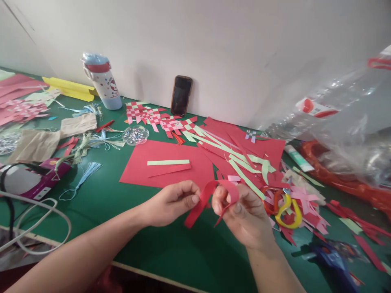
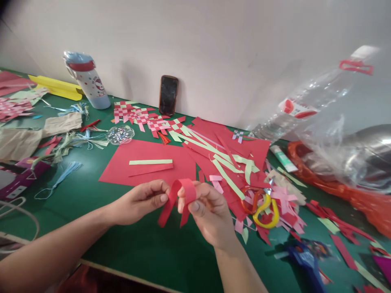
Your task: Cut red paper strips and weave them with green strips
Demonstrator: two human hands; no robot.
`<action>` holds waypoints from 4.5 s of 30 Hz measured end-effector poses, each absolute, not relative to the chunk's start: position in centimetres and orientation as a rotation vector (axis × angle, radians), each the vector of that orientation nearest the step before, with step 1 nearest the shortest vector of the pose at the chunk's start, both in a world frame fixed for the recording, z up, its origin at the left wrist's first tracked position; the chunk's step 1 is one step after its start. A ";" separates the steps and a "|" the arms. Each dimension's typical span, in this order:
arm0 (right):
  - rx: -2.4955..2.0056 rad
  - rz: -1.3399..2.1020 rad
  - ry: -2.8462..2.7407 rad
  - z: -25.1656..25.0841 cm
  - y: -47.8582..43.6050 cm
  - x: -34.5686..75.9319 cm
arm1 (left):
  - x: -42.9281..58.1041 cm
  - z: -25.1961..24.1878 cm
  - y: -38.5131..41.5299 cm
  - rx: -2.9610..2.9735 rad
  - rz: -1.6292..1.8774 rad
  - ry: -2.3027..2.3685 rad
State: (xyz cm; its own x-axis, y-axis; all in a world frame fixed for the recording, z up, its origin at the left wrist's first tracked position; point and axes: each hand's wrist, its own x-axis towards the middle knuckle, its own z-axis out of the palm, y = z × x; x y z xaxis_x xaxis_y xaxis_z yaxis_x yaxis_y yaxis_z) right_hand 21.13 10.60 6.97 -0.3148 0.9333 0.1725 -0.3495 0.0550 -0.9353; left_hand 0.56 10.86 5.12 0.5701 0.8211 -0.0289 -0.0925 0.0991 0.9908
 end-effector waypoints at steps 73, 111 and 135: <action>-1.337 1.281 -1.622 5.3 10.1 19.4 | 0.4 5.6 11.7 0.650 0.972 0.750; -1.347 1.309 -1.526 4.5 9.9 18.4 | 1.7 5.2 10.9 0.649 0.992 0.750; -1.341 1.316 -1.531 4.3 10.0 18.3 | 1.9 5.1 10.8 0.674 1.001 0.746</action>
State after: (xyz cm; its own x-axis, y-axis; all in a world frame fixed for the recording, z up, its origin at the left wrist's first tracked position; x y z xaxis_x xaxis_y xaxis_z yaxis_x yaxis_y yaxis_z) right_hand 18.30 10.00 4.32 -0.2166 0.9699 -0.1112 0.2554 -0.0536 -0.9654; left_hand 1.88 10.76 5.09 0.3429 0.9095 -0.2351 -0.4855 0.3858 0.7845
